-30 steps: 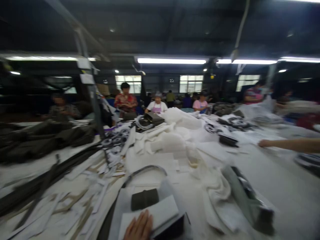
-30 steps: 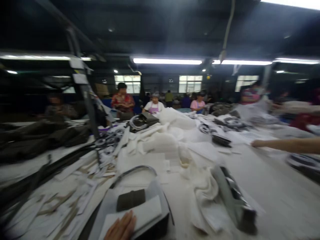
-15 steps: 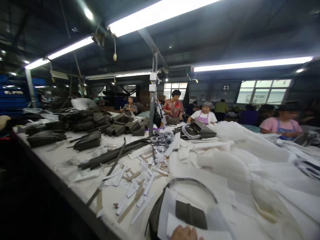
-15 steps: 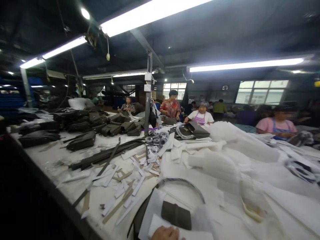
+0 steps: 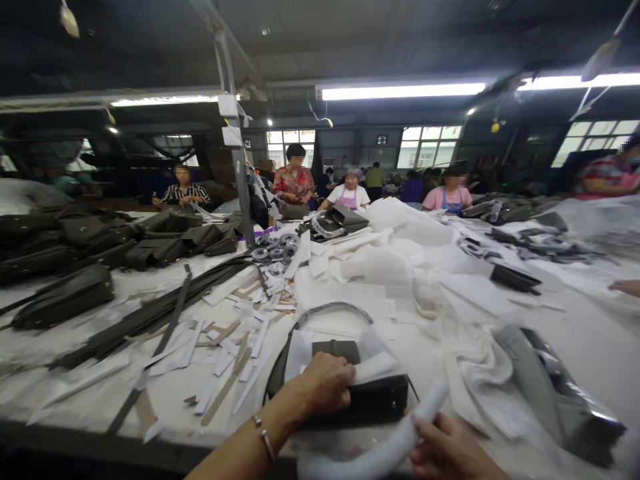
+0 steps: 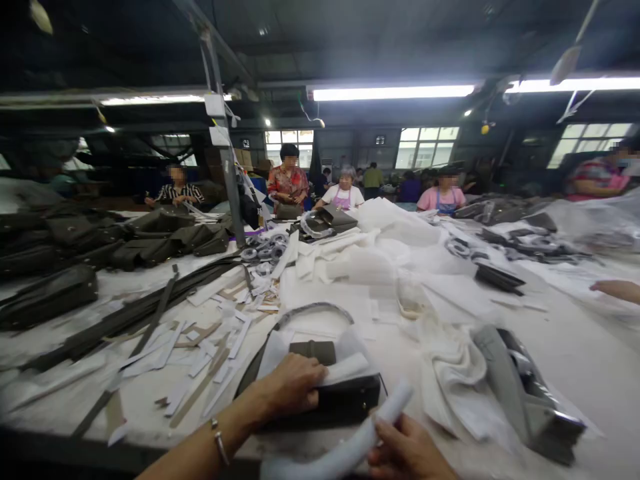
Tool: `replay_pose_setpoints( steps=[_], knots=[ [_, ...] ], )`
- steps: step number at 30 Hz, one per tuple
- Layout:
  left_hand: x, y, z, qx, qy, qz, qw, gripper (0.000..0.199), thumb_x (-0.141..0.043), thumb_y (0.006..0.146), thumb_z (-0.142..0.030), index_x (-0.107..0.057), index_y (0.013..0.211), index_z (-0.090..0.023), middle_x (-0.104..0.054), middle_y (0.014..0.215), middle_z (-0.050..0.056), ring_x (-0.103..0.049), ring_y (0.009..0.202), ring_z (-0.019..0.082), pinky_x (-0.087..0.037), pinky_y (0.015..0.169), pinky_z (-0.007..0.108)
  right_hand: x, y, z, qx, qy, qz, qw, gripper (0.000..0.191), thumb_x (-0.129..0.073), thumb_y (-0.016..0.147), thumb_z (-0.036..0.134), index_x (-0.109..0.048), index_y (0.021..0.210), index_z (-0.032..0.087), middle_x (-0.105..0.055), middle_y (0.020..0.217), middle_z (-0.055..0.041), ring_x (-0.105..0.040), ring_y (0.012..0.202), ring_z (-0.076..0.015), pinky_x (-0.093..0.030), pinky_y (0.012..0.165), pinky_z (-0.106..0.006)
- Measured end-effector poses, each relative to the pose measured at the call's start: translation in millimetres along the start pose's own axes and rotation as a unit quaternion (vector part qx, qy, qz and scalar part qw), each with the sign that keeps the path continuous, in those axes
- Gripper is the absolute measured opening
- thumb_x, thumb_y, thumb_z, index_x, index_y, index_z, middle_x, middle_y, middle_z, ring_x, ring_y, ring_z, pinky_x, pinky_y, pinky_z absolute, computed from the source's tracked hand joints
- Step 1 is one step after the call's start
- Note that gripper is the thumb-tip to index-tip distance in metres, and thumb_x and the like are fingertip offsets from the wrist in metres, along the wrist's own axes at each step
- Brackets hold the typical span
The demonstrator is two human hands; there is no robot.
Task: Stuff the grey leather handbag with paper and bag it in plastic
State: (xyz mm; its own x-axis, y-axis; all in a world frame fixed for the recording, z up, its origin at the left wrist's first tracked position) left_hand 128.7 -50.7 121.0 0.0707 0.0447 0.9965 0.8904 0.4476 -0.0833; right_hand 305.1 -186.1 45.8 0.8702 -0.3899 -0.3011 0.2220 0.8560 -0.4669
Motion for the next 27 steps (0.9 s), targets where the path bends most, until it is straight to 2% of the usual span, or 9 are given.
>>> replay_pose_setpoints(
  steps=[2, 4, 10, 14, 17, 21, 24, 27],
  knots=[
    [3.0, 5, 5, -0.015, 0.001, 0.000, 1.000, 0.021, -0.058, 0.081, -0.022, -0.065, 0.100, -0.017, -0.072, 0.098, 0.009, -0.070, 0.088, 0.028, -0.056, 0.074, 0.036, -30, 9, -16, 0.000, 0.031, 0.001, 1.000, 0.055, -0.092, 0.057, 0.046, -0.061, 0.090, 0.015, -0.066, 0.067, 0.0002, -0.066, 0.055, -0.0136, -0.057, 0.051, -0.021],
    [4.5, 10, 8, -0.030, 0.004, 0.007, 1.000, 0.019, -0.059, 0.080, -0.023, -0.066, 0.097, -0.018, -0.073, 0.095, 0.009, -0.070, 0.088, 0.028, -0.056, 0.074, 0.034, -48, 17, -27, -0.001, 0.070, -0.008, 0.997, 0.055, -0.092, 0.057, 0.045, -0.059, 0.090, 0.016, -0.067, 0.068, 0.0006, -0.068, 0.058, -0.0152, -0.058, 0.053, -0.023],
    [2.7, 20, -1, -0.049, 0.021, 0.027, 0.998, 0.022, -0.054, 0.083, -0.019, -0.066, 0.101, -0.018, -0.072, 0.087, 0.010, -0.069, 0.076, 0.027, -0.053, 0.063, 0.033, -53, 39, -36, 0.020, 0.211, -0.060, 0.975, 0.058, -0.097, 0.043, 0.029, -0.054, 0.080, 0.019, -0.069, 0.070, 0.0025, -0.073, 0.071, -0.0226, -0.062, 0.067, -0.032],
    [1.0, 12, -10, -0.032, 0.022, 0.017, 0.999, 0.025, -0.046, 0.088, -0.020, -0.063, 0.107, -0.018, -0.069, 0.094, 0.011, -0.068, 0.081, 0.028, -0.053, 0.064, 0.035, -59, 44, -47, 0.019, 0.251, -0.071, 0.965, 0.058, -0.098, 0.037, 0.029, -0.053, 0.072, 0.019, -0.071, 0.068, 0.0003, -0.074, 0.072, -0.0251, -0.062, 0.069, -0.034],
    [0.5, 5, -11, -0.016, 0.022, 0.013, 1.000, 0.027, -0.051, 0.085, -0.023, -0.061, 0.110, -0.019, -0.066, 0.099, 0.011, -0.067, 0.083, 0.028, -0.053, 0.064, 0.035, -67, 41, -55, -0.006, 0.258, -0.048, 0.965, 0.056, -0.097, 0.040, 0.030, -0.056, 0.075, 0.017, -0.074, 0.073, -0.0046, -0.074, 0.079, -0.0283, -0.061, 0.074, -0.036],
    [-0.6, 7, -9, -0.016, 0.025, 0.020, 0.999, 0.029, -0.055, 0.083, -0.023, -0.061, 0.111, -0.022, -0.065, 0.098, 0.009, -0.067, 0.082, 0.026, -0.053, 0.063, 0.033, -84, 35, -63, -0.075, 0.243, -0.017, 0.967, 0.050, -0.092, 0.051, 0.036, -0.060, 0.083, 0.014, -0.075, 0.080, -0.0112, -0.073, 0.087, -0.0294, -0.059, 0.079, -0.037],
    [-1.1, 11, -9, -0.022, 0.031, 0.018, 0.999, 0.030, -0.058, 0.083, -0.025, -0.060, 0.112, -0.022, -0.065, 0.097, 0.009, -0.066, 0.081, 0.026, -0.053, 0.063, 0.034, -107, 30, -71, -0.129, 0.220, 0.040, 0.966, 0.038, -0.081, 0.066, 0.040, -0.062, 0.086, 0.013, -0.075, 0.083, -0.0148, -0.074, 0.086, -0.0283, -0.059, 0.078, -0.036],
    [-1.2, 15, -11, -0.030, 0.037, 0.015, 0.999, 0.029, -0.053, 0.086, -0.021, -0.058, 0.114, -0.022, -0.066, 0.098, 0.010, -0.067, 0.082, 0.026, -0.054, 0.065, 0.036, -133, 28, -79, -0.134, 0.213, 0.084, 0.964, 0.025, -0.075, 0.070, 0.031, -0.062, 0.082, 0.014, -0.074, 0.077, -0.0130, -0.073, 0.081, -0.0267, -0.058, 0.077, -0.035]
  ],
)
Point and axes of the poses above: each hand's wrist, its own y-axis towards the middle knuckle, its own x-axis out of the back of the hand, z = x × y, the point moved 6 cm from there along y, towards the middle knuckle
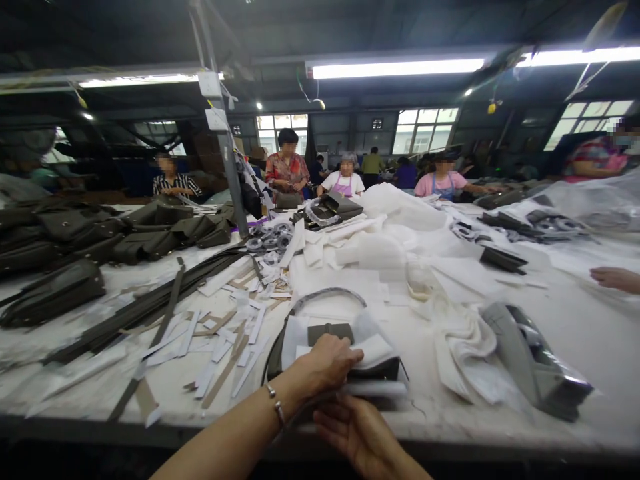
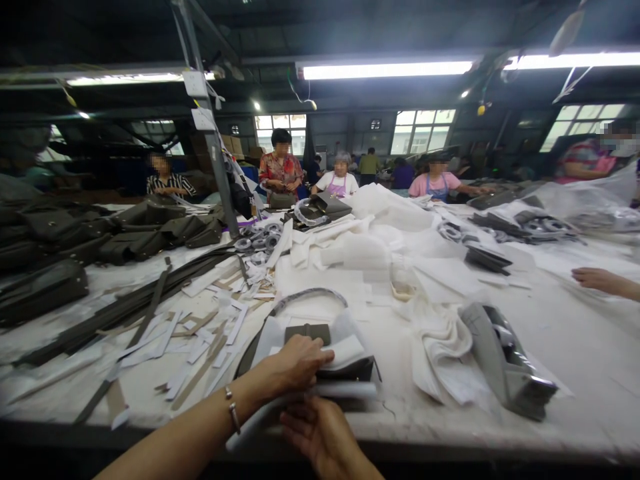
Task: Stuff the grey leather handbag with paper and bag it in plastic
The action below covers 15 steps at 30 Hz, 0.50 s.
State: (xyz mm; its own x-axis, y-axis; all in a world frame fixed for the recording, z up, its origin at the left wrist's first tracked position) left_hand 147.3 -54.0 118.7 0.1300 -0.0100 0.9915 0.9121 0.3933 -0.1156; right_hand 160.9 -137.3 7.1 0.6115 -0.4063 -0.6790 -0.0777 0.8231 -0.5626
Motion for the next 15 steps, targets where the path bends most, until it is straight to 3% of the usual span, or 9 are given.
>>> replay_pose_setpoints(
  steps=[3, 6, 11, 15],
  knots=[
    [0.2, 3, 0, -0.010, 0.002, 0.010, 1.000, 0.029, -0.054, 0.085, -0.018, -0.058, 0.114, -0.022, -0.067, 0.097, 0.010, -0.067, 0.083, 0.028, -0.054, 0.065, 0.036, -13, 8, -15, 0.000, -0.006, -0.013, 1.000, 0.018, -0.073, 0.071, 0.025, -0.062, 0.078, 0.014, -0.072, 0.070, -0.0104, -0.072, 0.073, -0.0236, -0.059, 0.073, -0.034],
    [1.2, 4, 3, -0.016, 0.002, 0.020, 1.000, 0.029, -0.059, 0.081, -0.020, -0.059, 0.110, -0.021, -0.068, 0.095, 0.010, -0.068, 0.082, 0.028, -0.054, 0.066, 0.036, -18, 13, -19, 0.013, -0.007, -0.030, 0.999, 0.022, -0.077, 0.070, 0.027, -0.062, 0.079, 0.013, -0.072, 0.071, -0.0096, -0.071, 0.071, -0.0220, -0.058, 0.069, -0.032],
    [6.1, 4, 6, -0.021, -0.008, 0.034, 0.999, 0.029, -0.059, 0.080, -0.024, -0.061, 0.109, -0.020, -0.068, 0.094, 0.011, -0.068, 0.080, 0.027, -0.054, 0.064, 0.035, -6, 5, 0, 0.083, 0.014, -0.055, 0.995, 0.042, -0.087, 0.060, 0.036, -0.061, 0.084, 0.014, -0.071, 0.074, -0.0075, -0.071, 0.077, -0.0241, -0.058, 0.071, -0.033],
    [8.0, 2, 3, -0.018, -0.016, 0.043, 0.999, 0.030, -0.063, 0.078, -0.028, -0.062, 0.106, -0.019, -0.066, 0.093, 0.010, -0.066, 0.077, 0.027, -0.054, 0.062, 0.035, 5, -3, 19, 0.084, -0.029, -0.067, 0.994, 0.032, -0.079, 0.071, 0.037, -0.062, 0.085, 0.013, -0.071, 0.075, -0.0077, -0.071, 0.073, -0.0215, -0.058, 0.069, -0.031]
  ],
)
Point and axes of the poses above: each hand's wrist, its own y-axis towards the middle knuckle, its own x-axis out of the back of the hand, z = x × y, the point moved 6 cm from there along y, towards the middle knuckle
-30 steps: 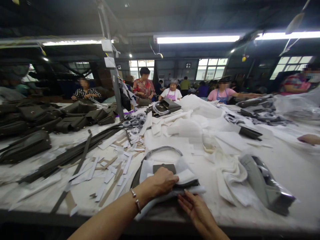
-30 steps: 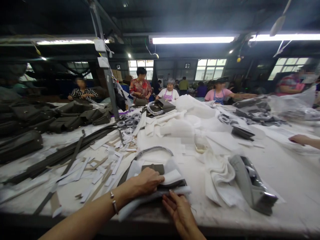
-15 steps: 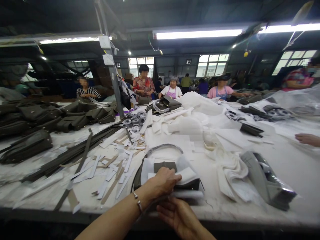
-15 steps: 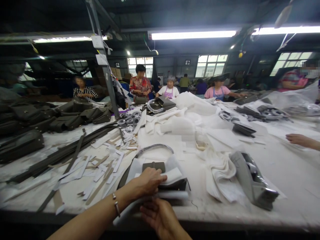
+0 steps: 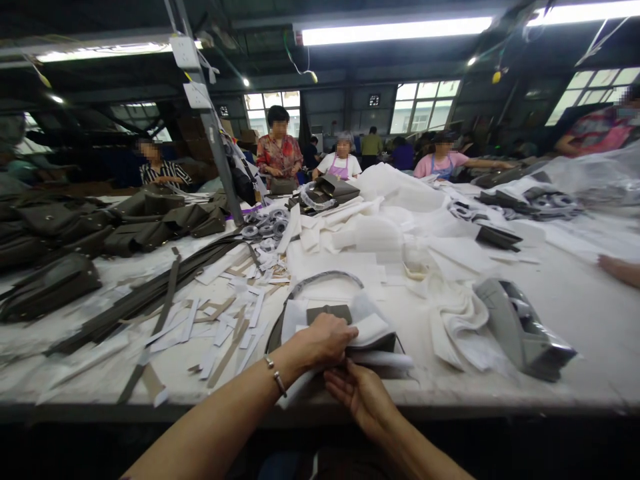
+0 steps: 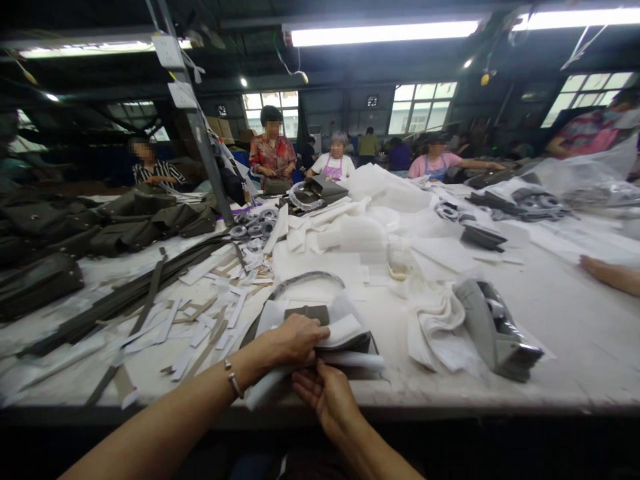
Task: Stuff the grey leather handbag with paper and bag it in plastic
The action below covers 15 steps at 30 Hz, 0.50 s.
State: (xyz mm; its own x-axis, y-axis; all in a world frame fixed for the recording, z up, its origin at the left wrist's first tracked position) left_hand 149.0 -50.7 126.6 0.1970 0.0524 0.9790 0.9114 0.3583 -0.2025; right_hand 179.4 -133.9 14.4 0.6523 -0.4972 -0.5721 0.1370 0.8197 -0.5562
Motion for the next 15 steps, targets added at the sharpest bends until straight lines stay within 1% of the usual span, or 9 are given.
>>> replay_pose_setpoints(
  steps=[3, 5, 8, 10, 11, 12, 13, 14, 15],
  knots=[
    [-5.8, -4, -8, 0.018, 0.004, -0.010, 1.000, 0.032, -0.066, 0.078, -0.028, -0.059, 0.108, -0.018, -0.064, 0.097, 0.010, -0.064, 0.080, 0.027, -0.054, 0.064, 0.036, -1, 4, 9, -0.019, -0.125, 0.041, 0.991, 0.030, -0.067, 0.080, 0.040, -0.066, 0.081, 0.011, -0.071, 0.074, -0.0096, -0.067, 0.061, -0.0175, -0.054, 0.055, -0.024],
    [-11.9, -9, -13, 0.047, 0.010, -0.032, 0.998, 0.028, -0.057, 0.085, -0.022, -0.056, 0.112, -0.017, -0.062, 0.103, 0.011, -0.062, 0.087, 0.028, -0.053, 0.070, 0.039, -1, 7, 13, -0.022, -0.204, 0.062, 0.977, 0.036, -0.061, 0.084, 0.046, -0.068, 0.083, 0.011, -0.071, 0.074, -0.0097, -0.065, 0.056, -0.0156, -0.051, 0.050, -0.023],
    [-21.9, -18, -16, 0.087, 0.013, -0.064, 0.994, 0.032, -0.042, 0.093, -0.014, -0.049, 0.124, -0.018, -0.059, 0.111, 0.012, -0.058, 0.098, 0.029, -0.052, 0.078, 0.041, 7, 3, 19, -0.018, -0.345, 0.078, 0.935, 0.040, -0.058, 0.086, 0.051, -0.068, 0.080, 0.013, -0.071, 0.070, -0.0078, -0.064, 0.051, -0.0161, -0.050, 0.046, -0.023],
    [-27.6, -23, -16, 0.100, 0.007, -0.079, 0.992, 0.038, -0.042, 0.095, -0.015, -0.043, 0.133, -0.021, -0.058, 0.114, 0.011, -0.056, 0.100, 0.027, -0.051, 0.081, 0.040, 15, -9, 33, 0.035, -0.438, 0.078, 0.895, 0.035, -0.064, 0.082, 0.049, -0.066, 0.071, 0.016, -0.068, 0.062, -0.0045, -0.061, 0.046, -0.0158, -0.047, 0.043, -0.024],
    [-29.9, -25, -16, 0.104, 0.002, -0.086, 0.991, 0.040, -0.042, 0.096, -0.016, -0.041, 0.135, -0.023, -0.058, 0.114, 0.010, -0.056, 0.099, 0.026, -0.050, 0.082, 0.039, 16, -18, 47, 0.104, -0.484, 0.077, 0.866, 0.032, -0.067, 0.082, 0.045, -0.066, 0.068, 0.017, -0.066, 0.061, -0.0034, -0.060, 0.047, -0.0160, -0.048, 0.045, -0.025],
    [-31.8, -27, -15, 0.109, -0.002, -0.096, 0.989, 0.041, -0.042, 0.096, -0.016, -0.041, 0.136, -0.024, -0.058, 0.114, 0.009, -0.056, 0.099, 0.025, -0.050, 0.083, 0.039, 14, -30, 65, 0.199, -0.529, 0.080, 0.821, 0.027, -0.067, 0.083, 0.041, -0.067, 0.070, 0.018, -0.067, 0.063, -0.0034, -0.062, 0.051, -0.0168, -0.050, 0.051, -0.026],
    [-33.6, -28, -15, 0.115, -0.006, -0.107, 0.988, 0.041, -0.042, 0.096, -0.016, -0.042, 0.136, -0.025, -0.058, 0.113, 0.008, -0.056, 0.099, 0.025, -0.050, 0.084, 0.038, 10, -43, 82, 0.310, -0.575, 0.090, 0.752, 0.021, -0.066, 0.086, 0.037, -0.070, 0.077, 0.019, -0.070, 0.070, -0.0043, -0.065, 0.061, -0.0184, -0.053, 0.060, -0.028],
    [-35.6, -28, -15, 0.120, -0.011, -0.119, 0.985, 0.040, -0.042, 0.097, -0.016, -0.043, 0.136, -0.026, -0.059, 0.113, 0.008, -0.056, 0.099, 0.024, -0.050, 0.085, 0.038, 5, -57, 96, 0.414, -0.614, 0.101, 0.664, 0.015, -0.063, 0.089, 0.033, -0.073, 0.090, 0.022, -0.073, 0.083, -0.0060, -0.068, 0.076, -0.0211, -0.055, 0.073, -0.032],
    [-38.0, -28, -15, 0.127, -0.014, -0.131, 0.983, 0.040, -0.042, 0.097, -0.017, -0.044, 0.136, -0.026, -0.059, 0.113, 0.008, -0.056, 0.099, 0.024, -0.050, 0.086, 0.039, 1, -67, 106, 0.492, -0.646, 0.107, 0.573, 0.020, -0.062, 0.090, 0.029, -0.072, 0.106, 0.023, -0.073, 0.100, -0.0081, -0.067, 0.094, -0.0244, -0.053, 0.087, -0.036]
  ],
)
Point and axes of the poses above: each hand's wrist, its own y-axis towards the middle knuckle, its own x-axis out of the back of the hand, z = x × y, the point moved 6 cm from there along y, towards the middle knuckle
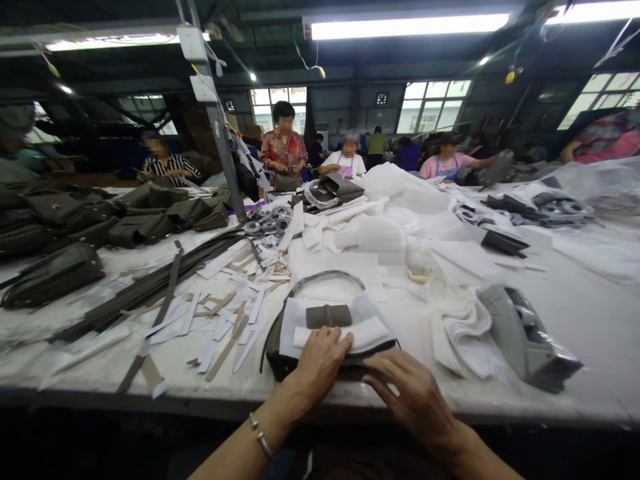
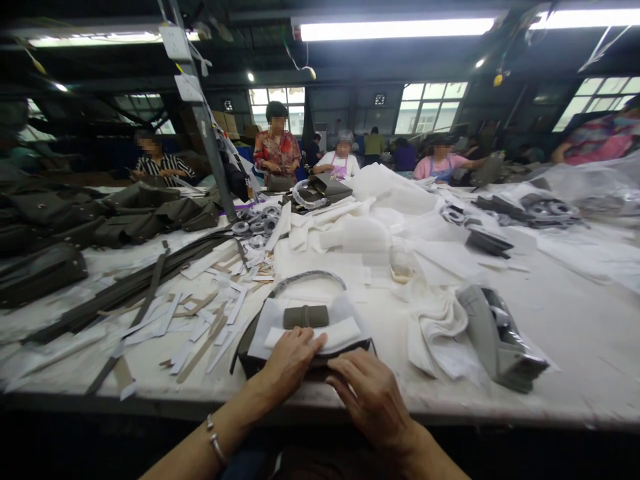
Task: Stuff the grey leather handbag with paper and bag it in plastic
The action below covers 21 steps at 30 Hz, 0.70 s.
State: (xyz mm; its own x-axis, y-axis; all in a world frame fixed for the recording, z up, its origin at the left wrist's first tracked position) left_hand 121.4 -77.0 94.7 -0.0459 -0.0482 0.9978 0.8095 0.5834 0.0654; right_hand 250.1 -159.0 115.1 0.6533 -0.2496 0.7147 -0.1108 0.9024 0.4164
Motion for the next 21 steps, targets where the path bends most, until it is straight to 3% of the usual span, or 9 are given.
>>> replay_pose_setpoints(
  steps=[2, 4, 8, 11, 15, 17, 21],
  knots=[
    [-5.7, -1, -2, 0.016, -0.002, -0.023, 1.000, 0.040, -0.042, 0.098, -0.018, -0.044, 0.137, -0.024, -0.060, 0.115, 0.009, -0.057, 0.104, 0.025, -0.049, 0.089, 0.040, 10, 5, -2, 0.103, -0.133, -0.006, 0.986, 0.048, -0.064, 0.087, 0.022, -0.056, 0.134, 0.023, -0.063, 0.130, -0.0117, -0.055, 0.124, -0.0303, -0.040, 0.108, -0.048],
    [-12.1, -3, -5, 0.030, 0.008, -0.047, 0.998, 0.041, -0.042, 0.098, -0.016, -0.044, 0.138, -0.023, -0.059, 0.123, 0.011, -0.056, 0.112, 0.026, -0.047, 0.095, 0.041, 6, 14, -15, 0.149, -0.220, 0.023, 0.964, 0.064, -0.066, 0.082, 0.016, -0.046, 0.143, 0.019, -0.056, 0.140, -0.0141, -0.047, 0.132, -0.0327, -0.028, 0.115, -0.055],
    [-21.2, -10, -5, 0.019, 0.042, -0.081, 0.996, 0.044, -0.042, 0.097, -0.011, -0.044, 0.140, -0.018, -0.055, 0.137, 0.014, -0.051, 0.126, 0.026, -0.042, 0.104, 0.042, -5, 31, -38, 0.177, -0.257, 0.090, 0.946, 0.051, -0.058, 0.079, 0.005, -0.057, 0.128, 0.019, -0.065, 0.126, -0.0115, -0.058, 0.119, -0.0276, -0.025, 0.118, -0.052],
    [-21.3, -21, 5, -0.012, 0.052, -0.073, 0.996, 0.049, -0.043, 0.097, -0.012, -0.040, 0.144, -0.024, -0.051, 0.144, 0.011, -0.048, 0.131, 0.026, -0.038, 0.109, 0.047, -5, 40, -40, 0.189, -0.243, 0.131, 0.942, 0.038, -0.059, 0.076, 0.005, -0.064, 0.110, 0.020, -0.067, 0.119, -0.0090, -0.051, 0.128, -0.0283, -0.019, 0.120, -0.053],
    [-12.0, -34, 22, -0.017, 0.047, -0.042, 0.998, 0.061, -0.045, 0.094, -0.009, -0.034, 0.147, -0.037, -0.047, 0.148, 0.006, -0.050, 0.129, 0.028, -0.040, 0.106, 0.052, -6, 40, -43, 0.214, -0.214, 0.179, 0.936, 0.039, -0.056, 0.075, 0.003, -0.063, 0.110, 0.017, -0.064, 0.127, -0.0121, -0.052, 0.126, -0.0269, -0.036, 0.114, -0.048],
    [-9.2, -37, 25, -0.028, 0.047, -0.032, 0.998, 0.059, -0.046, 0.094, -0.009, -0.036, 0.147, -0.035, -0.049, 0.146, 0.008, -0.054, 0.125, 0.027, -0.046, 0.100, 0.046, -8, 36, -49, 0.219, -0.193, 0.179, 0.940, 0.043, -0.050, 0.080, 0.001, -0.062, 0.118, 0.016, -0.063, 0.130, -0.0134, -0.056, 0.123, -0.0244, -0.045, 0.107, -0.043],
    [-15.4, -42, 23, -0.067, 0.076, -0.068, 0.993, 0.055, -0.045, 0.096, -0.013, -0.036, 0.147, -0.031, -0.051, 0.144, 0.009, -0.055, 0.123, 0.025, -0.047, 0.098, 0.039, -13, 23, -63, 0.228, -0.176, 0.149, 0.946, 0.052, -0.041, 0.090, 0.002, -0.054, 0.136, 0.022, -0.059, 0.137, -0.0112, -0.057, 0.125, -0.0239, -0.049, 0.104, -0.041]
  ],
)
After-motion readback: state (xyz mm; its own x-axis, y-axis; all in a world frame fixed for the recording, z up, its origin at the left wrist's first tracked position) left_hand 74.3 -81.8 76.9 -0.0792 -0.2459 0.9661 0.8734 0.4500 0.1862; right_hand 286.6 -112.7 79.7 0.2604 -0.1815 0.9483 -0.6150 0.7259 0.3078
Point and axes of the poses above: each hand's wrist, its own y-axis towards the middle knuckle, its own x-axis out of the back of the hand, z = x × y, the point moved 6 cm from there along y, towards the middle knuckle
